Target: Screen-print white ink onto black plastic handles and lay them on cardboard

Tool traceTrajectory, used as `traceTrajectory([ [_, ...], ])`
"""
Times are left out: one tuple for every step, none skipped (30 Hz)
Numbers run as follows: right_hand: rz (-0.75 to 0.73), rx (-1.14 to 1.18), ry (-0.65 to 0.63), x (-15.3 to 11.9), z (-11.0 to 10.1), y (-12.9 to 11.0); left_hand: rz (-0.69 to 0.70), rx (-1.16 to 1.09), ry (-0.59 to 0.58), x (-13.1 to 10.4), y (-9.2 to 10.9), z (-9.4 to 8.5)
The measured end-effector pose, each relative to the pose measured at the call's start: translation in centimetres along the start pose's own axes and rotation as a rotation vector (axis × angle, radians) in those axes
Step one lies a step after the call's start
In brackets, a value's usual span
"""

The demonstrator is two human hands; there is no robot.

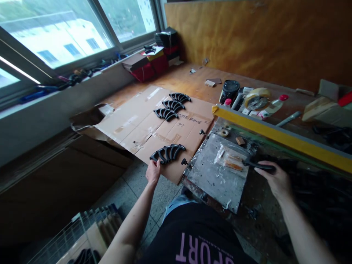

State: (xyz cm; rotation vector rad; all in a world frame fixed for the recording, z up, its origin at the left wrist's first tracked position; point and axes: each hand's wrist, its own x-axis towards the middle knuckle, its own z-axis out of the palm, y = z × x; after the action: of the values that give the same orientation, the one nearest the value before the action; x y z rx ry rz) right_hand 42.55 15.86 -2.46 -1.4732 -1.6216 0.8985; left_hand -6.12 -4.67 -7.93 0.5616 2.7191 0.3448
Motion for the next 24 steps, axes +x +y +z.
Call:
traceTrajectory([
  [0.007, 0.075, -0.049, -0.4, 1.8, -0.8, 0.040, -0.010, 0.042, -0.7, 0.1, 0.3],
  [0.014, 0.128, -0.090, -0.5, 3.5, -1.4, 0.108, -0.020, 0.087, -1.3, 0.2, 0.6],
  [0.029, 0.162, -0.124, -0.3, 5.0, -1.9, 0.199, -0.026, 0.130, -1.8, 0.3, 0.8],
  [0.030, 0.176, -0.150, 0.0, 6.2, -2.2, 0.297, -0.025, 0.166, -2.2, 0.4, 1.1],
  [0.023, 0.172, -0.168, 0.4, 7.0, -2.4, 0.387, -0.016, 0.195, -2.4, 0.6, 1.4],
  [0.009, 0.148, -0.180, 0.8, 7.6, -2.5, 0.458, 0.001, 0.215, -2.6, 0.8, 1.6],
  [-0.014, 0.109, -0.185, 1.2, 7.8, -2.5, 0.499, 0.023, 0.220, -2.7, 1.0, 1.7],
  [-0.043, 0.062, -0.186, 1.6, 7.9, -2.5, 0.509, 0.045, 0.211, -2.6, 1.3, 1.7],
  [-0.072, 0.019, -0.185, 1.9, 7.8, -2.5, 0.505, 0.062, 0.198, -2.5, 1.5, 1.7],
  [-0.091, -0.012, -0.187, 2.1, 7.6, -2.4, 0.499, 0.075, 0.182, -2.4, 1.8, 1.6],
  [-0.096, -0.027, -0.193, 2.3, 7.3, -2.3, 0.498, 0.087, 0.159, -2.1, 2.0, 1.4],
  [-0.090, -0.030, -0.205, 2.4, 7.1, -2.2, 0.501, 0.100, 0.136, -1.9, 2.2, 1.2],
  [-0.073, -0.026, -0.221, 2.5, 6.9, -2.1, 0.508, 0.113, 0.114, -1.6, 2.3, 0.9],
  [-0.050, -0.027, -0.239, 2.5, 6.7, -1.9, 0.517, 0.128, 0.095, -1.3, 2.4, 0.7],
  [-0.029, -0.036, -0.259, 2.6, 6.5, -1.7, 0.529, 0.142, 0.080, -1.1, 2.5, 0.4],
  [-0.016, -0.057, -0.281, 2.6, 6.4, -1.5, 0.541, 0.155, 0.069, -0.8, 2.5, 0.2],
  [-0.012, -0.091, -0.305, 2.7, 6.3, -1.3, 0.550, 0.165, 0.064, -0.6, 2.5, 0.0],
  [-0.014, -0.134, -0.326, 2.7, 6.3, -1.1, 0.555, 0.171, 0.064, -0.4, 2.4, -0.1],
  [-0.018, -0.183, -0.341, 2.8, 6.3, -1.0, 0.556, 0.175, 0.068, -0.2, 2.3, -0.2],
  [-0.025, -0.233, -0.345, 2.8, 6.3, -0.9, 0.558, 0.177, 0.073, 0.1, 2.3, -0.3],
  [-0.036, -0.280, -0.340, 2.8, 6.4, -1.0, 0.560, 0.179, 0.078, 0.4, 2.2, -0.4],
  [-0.055, -0.323, -0.320, 2.7, 6.4, -1.1, 0.564, 0.182, 0.081, 0.7, 2.2, -0.5],
  [-0.085, -0.366, -0.287, 2.6, 6.5, -1.5, 0.571, 0.189, 0.080, 1.0, 2.1, -0.5],
  [-0.126, -0.412, -0.245, 2.3, 6.6, -2.2, 0.582, 0.198, 0.078, 1.3, 2.1, -0.5],
])
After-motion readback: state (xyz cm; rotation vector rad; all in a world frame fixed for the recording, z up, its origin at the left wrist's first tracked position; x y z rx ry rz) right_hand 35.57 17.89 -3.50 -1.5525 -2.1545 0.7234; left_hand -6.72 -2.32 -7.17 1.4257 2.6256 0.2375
